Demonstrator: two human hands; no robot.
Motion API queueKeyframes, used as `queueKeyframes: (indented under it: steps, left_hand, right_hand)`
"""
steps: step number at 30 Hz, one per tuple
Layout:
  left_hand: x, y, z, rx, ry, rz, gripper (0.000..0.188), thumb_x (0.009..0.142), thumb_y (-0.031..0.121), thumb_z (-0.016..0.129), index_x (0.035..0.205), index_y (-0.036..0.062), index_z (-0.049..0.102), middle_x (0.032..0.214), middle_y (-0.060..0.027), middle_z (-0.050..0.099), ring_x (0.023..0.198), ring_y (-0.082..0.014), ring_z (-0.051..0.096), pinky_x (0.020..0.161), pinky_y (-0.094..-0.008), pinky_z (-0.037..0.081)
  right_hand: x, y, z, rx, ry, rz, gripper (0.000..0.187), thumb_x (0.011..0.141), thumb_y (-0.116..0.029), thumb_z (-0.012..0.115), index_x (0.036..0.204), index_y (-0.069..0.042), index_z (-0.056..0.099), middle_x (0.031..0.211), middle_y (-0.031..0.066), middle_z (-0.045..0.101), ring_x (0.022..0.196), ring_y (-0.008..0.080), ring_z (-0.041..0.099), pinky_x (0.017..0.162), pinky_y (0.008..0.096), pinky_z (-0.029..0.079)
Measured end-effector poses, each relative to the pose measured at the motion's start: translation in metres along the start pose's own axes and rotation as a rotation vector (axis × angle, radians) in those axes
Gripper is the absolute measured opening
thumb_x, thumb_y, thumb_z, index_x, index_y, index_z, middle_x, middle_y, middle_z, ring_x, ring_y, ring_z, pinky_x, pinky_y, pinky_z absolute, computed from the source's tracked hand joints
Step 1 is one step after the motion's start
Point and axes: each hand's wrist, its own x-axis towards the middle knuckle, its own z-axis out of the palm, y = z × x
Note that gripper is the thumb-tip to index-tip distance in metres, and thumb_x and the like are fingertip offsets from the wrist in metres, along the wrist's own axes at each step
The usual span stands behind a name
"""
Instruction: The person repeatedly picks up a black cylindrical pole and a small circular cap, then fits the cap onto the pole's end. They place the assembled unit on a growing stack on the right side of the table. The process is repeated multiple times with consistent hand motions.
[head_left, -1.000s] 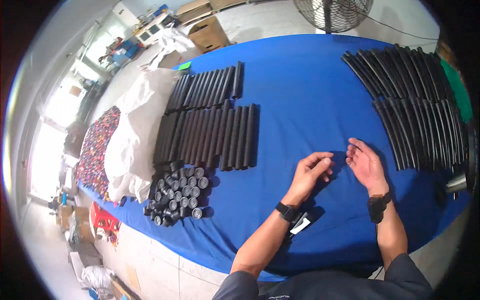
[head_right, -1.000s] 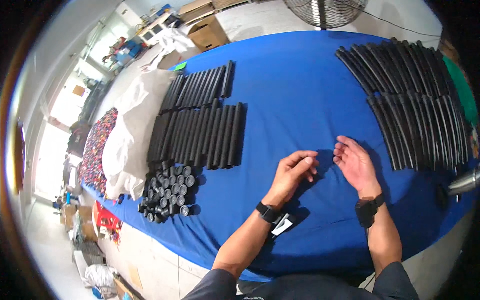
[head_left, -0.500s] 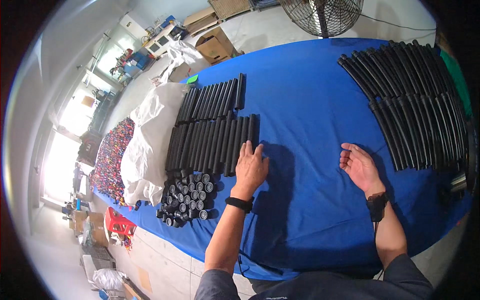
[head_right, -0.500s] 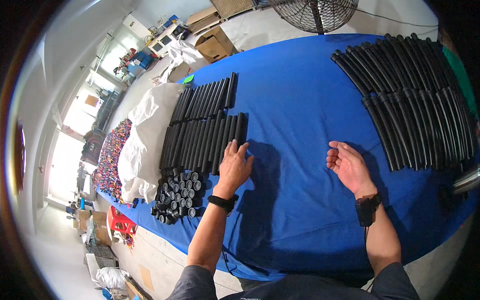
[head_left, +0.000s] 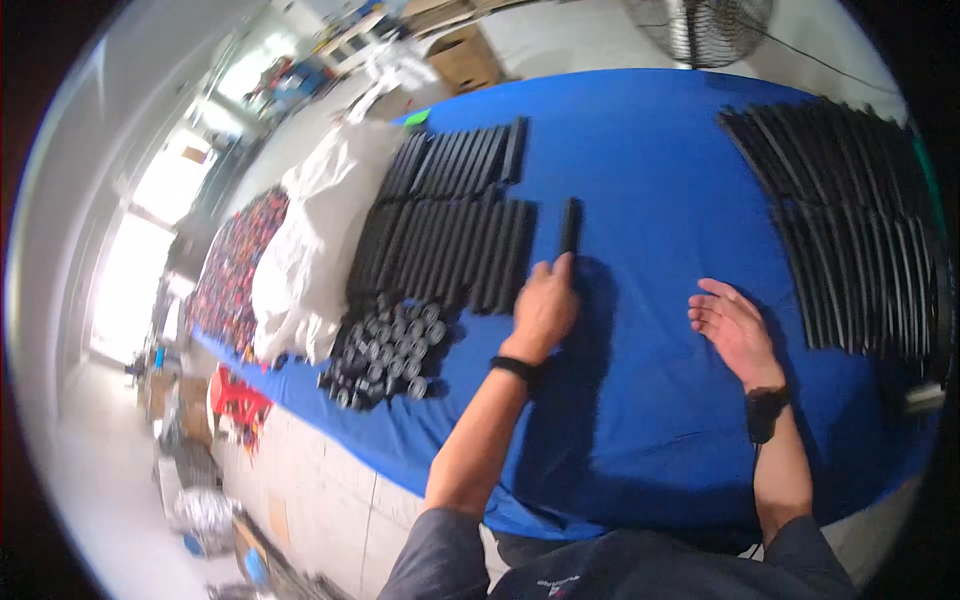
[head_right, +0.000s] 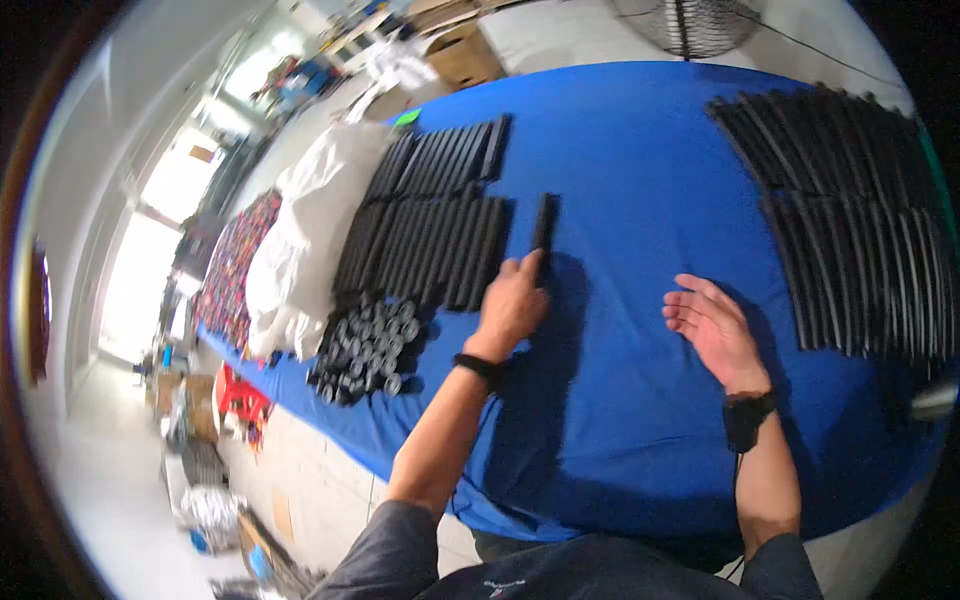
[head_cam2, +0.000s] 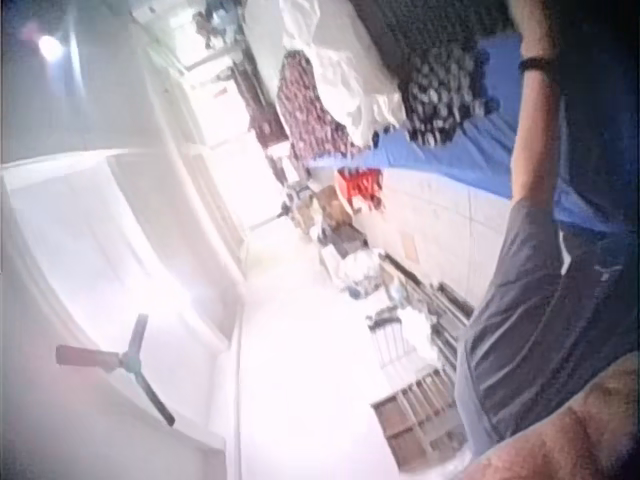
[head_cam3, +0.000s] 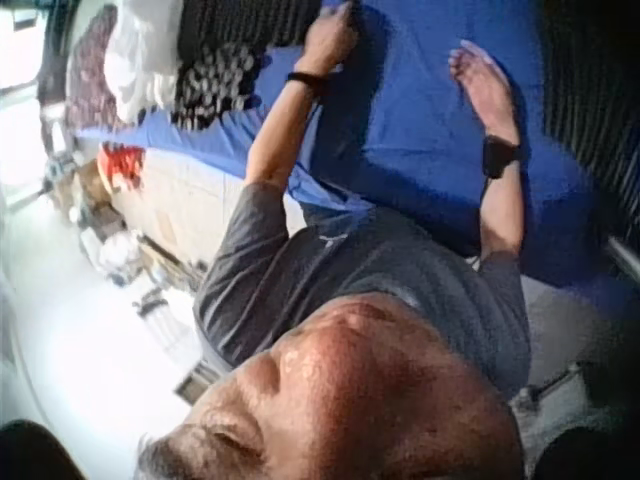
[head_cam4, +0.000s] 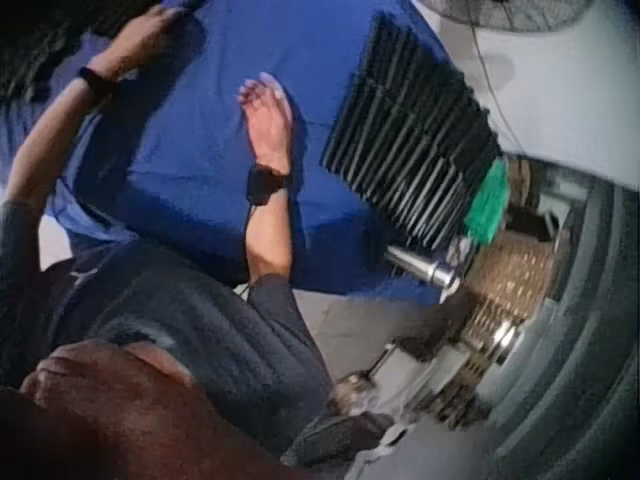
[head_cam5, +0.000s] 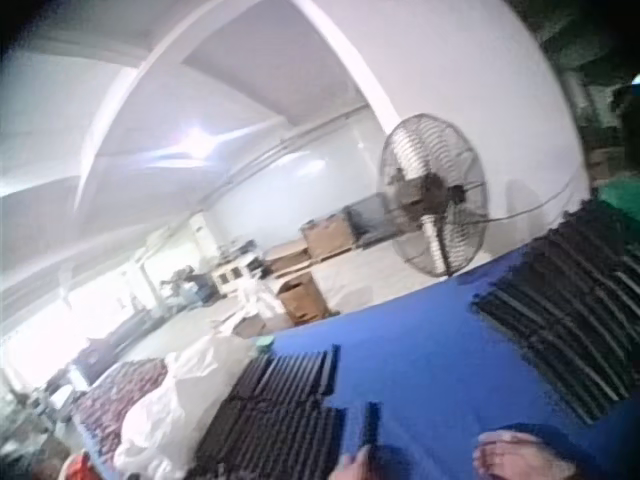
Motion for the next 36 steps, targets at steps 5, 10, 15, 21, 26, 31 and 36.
queueKeyframes:
  steps: [5,10,15,21,26,31,36]
  left_hand:
    - [-0.061,0.08,0.024,-0.547,-0.076,0.017,0.063,0.081,0.02,0.07,0.136,-0.0028,0.05,0.113,-0.0309,0.064,0.106,-0.0471,0.063,0.089,-0.0519,0.052]
    - [-0.111,0.084,-0.008,-0.718,-0.073,0.102,0.035,0.091,0.023,0.073,0.117,-0.0007,0.067,0.098,-0.02,0.066,0.085,-0.0364,0.068,0.075,-0.044,0.055]
    - [-0.148,-0.014,-0.063,-0.182,0.353,0.014,0.025,0.084,0.018,0.079,0.105,0.0058,0.071,0.094,-0.014,0.066,0.085,-0.0324,0.064,0.074,-0.042,0.054]
    - [-0.204,-0.154,-0.079,0.497,0.21,-0.446,0.076,0.088,0.049,0.076,0.134,-0.0076,0.056,0.129,-0.0288,0.063,0.12,-0.0455,0.059,0.106,-0.0494,0.046]
    - [-0.204,-0.13,-0.084,0.597,0.34,-0.309,0.076,0.091,0.055,0.072,0.126,-0.0115,0.061,0.107,-0.0252,0.071,0.099,-0.0344,0.069,0.085,-0.0385,0.057]
    - [-0.19,-0.079,-0.111,0.28,0.576,-0.014,0.044,0.097,0.03,0.071,0.116,-0.009,0.063,0.104,-0.0236,0.072,0.082,-0.0376,0.07,0.069,-0.0429,0.057]
    - [-0.163,-0.079,-0.107,-1.027,0.39,0.005,0.029,0.095,0.008,0.066,0.12,-0.0053,0.063,0.107,-0.0195,0.071,0.088,-0.0287,0.067,0.073,-0.038,0.056]
  right_hand:
    - [-0.02,0.034,0.034,0.082,-0.118,0.229,0.055,0.105,-0.031,0.058,0.147,0.0,0.042,0.13,0.0173,0.06,0.114,0.0263,0.064,0.099,0.0394,0.052]
    - [-0.024,0.046,0.05,0.019,0.15,0.244,0.031,0.104,-0.025,0.06,0.126,-0.004,0.061,0.096,0.0044,0.069,0.084,0.0154,0.067,0.076,0.0323,0.054]
    - [-0.021,0.043,0.046,0.154,0.153,0.226,0.028,0.099,-0.014,0.063,0.123,0.0,0.061,0.08,0.0027,0.062,0.066,0.0131,0.059,0.058,0.0309,0.05]
    - [-0.018,0.03,0.053,0.024,0.037,0.318,0.023,0.091,-0.01,0.068,0.111,0.0,0.064,0.076,0.0028,0.062,0.064,0.0126,0.06,0.064,0.0319,0.053]
    - [-0.016,0.04,0.044,0.13,0.002,0.288,0.016,0.098,-0.021,0.068,0.103,-0.008,0.059,0.076,-0.0004,0.057,0.064,0.0096,0.057,0.054,0.0265,0.05]
    - [-0.07,0.033,0.03,-0.106,0.195,0.262,0.034,0.097,-0.026,0.07,0.113,-0.007,0.047,0.084,0.0027,0.056,0.061,0.0091,0.052,0.046,0.0262,0.042]
    - [-0.102,0.033,0.044,-0.273,0.208,0.235,0.035,0.098,-0.027,0.07,0.12,-0.005,0.054,0.086,0.0005,0.057,0.064,0.006,0.055,0.05,0.0237,0.043]
